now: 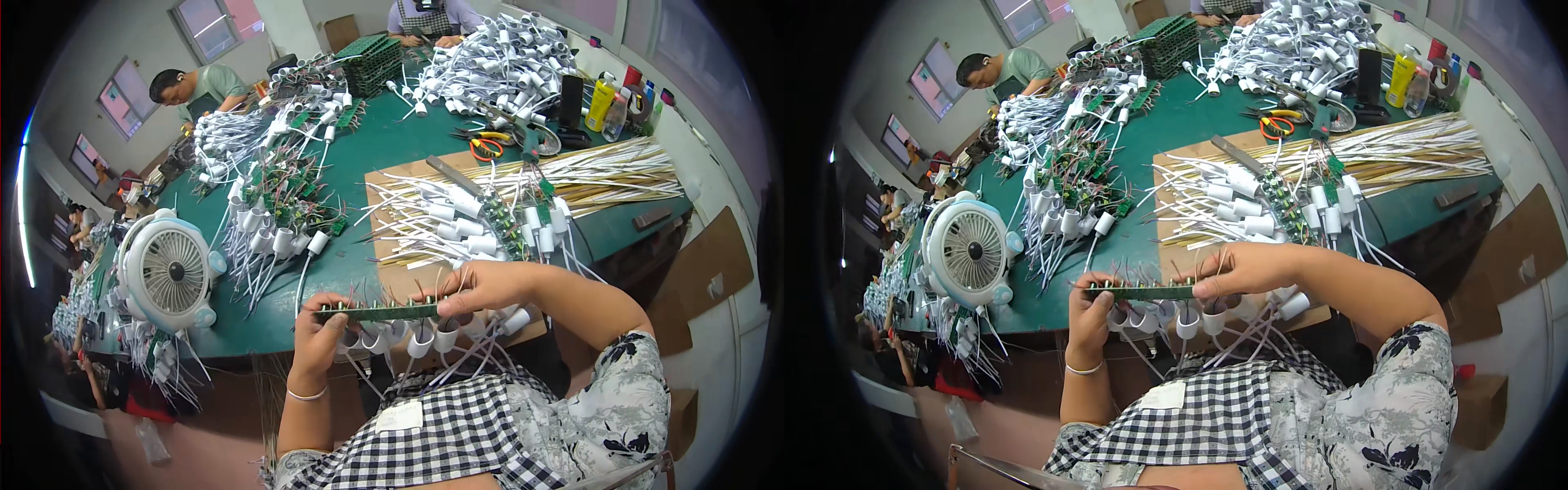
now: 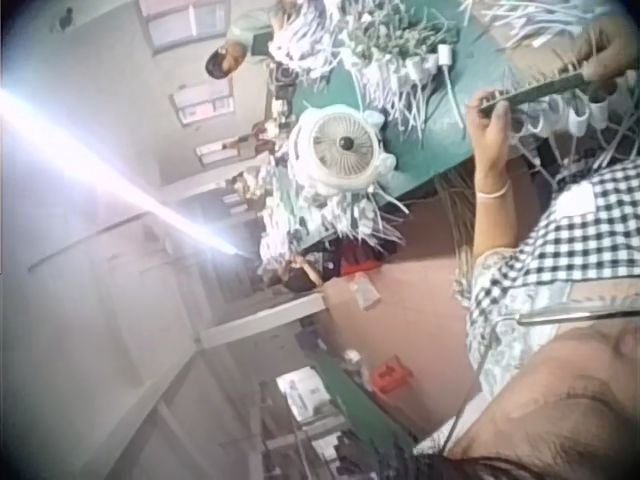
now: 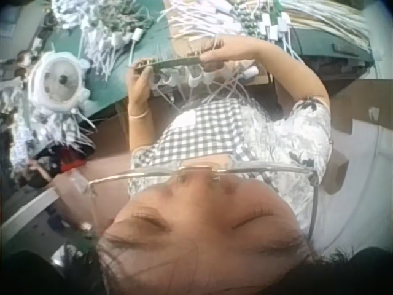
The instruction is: The person assembles LED light components onto circuit boards by hand, then organizes the assembled boards.
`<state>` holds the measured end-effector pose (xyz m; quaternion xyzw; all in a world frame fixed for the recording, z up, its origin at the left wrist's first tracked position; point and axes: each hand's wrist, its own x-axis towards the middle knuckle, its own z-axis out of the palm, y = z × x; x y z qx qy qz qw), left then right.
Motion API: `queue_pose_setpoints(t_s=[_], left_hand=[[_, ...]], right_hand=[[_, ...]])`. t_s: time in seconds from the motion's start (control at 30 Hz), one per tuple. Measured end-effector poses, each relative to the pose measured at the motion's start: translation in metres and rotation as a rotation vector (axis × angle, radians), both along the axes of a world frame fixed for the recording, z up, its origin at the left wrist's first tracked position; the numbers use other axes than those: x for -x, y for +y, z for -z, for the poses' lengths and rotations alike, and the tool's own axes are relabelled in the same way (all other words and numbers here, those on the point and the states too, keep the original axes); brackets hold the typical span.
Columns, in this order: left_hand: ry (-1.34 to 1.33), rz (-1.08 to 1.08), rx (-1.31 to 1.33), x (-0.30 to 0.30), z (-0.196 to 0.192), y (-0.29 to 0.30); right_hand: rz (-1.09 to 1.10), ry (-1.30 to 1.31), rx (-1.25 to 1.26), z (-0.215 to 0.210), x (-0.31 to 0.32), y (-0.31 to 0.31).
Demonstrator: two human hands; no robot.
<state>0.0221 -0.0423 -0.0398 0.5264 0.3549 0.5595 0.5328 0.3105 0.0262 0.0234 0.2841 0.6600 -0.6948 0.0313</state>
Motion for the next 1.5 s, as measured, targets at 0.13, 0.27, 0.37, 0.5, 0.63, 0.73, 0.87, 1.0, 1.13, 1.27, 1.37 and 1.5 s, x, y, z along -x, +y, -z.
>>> queue_pose_setpoints(t_s=[0.13, 0.27, 0.37, 0.5, 0.63, 0.73, 0.87, 1.0, 1.13, 1.27, 1.37, 1.5], left_hand=[[0.082, -0.055, 0.116, -0.007, -0.011, 0.003], [0.06, -0.046, 0.149, -0.01, -0.01, 0.008], [0.164, -0.075, 0.037, -0.016, -0.022, 0.007], [0.416, -0.114, -0.071, -0.022, -0.034, 0.009], [0.382, -0.113, -0.089, -0.026, -0.04, 0.008], [0.471, -0.122, -0.103, -0.032, -0.047, 0.01], [0.428, -0.127, -0.035, -0.031, -0.05, 0.012], [0.543, -0.135, -0.11, -0.028, -0.046, 0.007], [0.542, -0.138, -0.111, -0.031, -0.047, 0.01], [0.594, -0.174, -0.24, -0.033, -0.043, 0.011], [0.428, -0.182, -0.126, -0.031, -0.056, 0.009], [0.465, -0.166, -0.108, -0.032, -0.061, 0.006]], right_hand=[[0.223, 0.27, -0.071, 0.026, -0.001, 0.006], [0.367, 0.323, -0.106, 0.008, -0.007, 0.005], [0.552, 0.723, -0.141, -0.011, -0.021, 0.019], [0.348, 0.543, -0.426, -0.04, -0.02, 0.042], [-0.044, -0.004, -0.798, -0.04, 0.01, 0.041], [-0.074, -0.043, -0.792, -0.049, 0.03, 0.035], [0.119, 0.042, -0.956, -0.055, 0.034, 0.036], [0.441, 0.452, -0.677, -0.094, 0.017, 0.045], [0.043, 0.224, -1.012, -0.046, 0.043, 0.036], [-0.027, 0.07, -0.878, -0.047, 0.063, 0.026], [0.06, 0.324, -1.113, -0.057, 0.065, 0.024], [0.382, 0.479, -0.637, -0.078, 0.058, 0.028]])
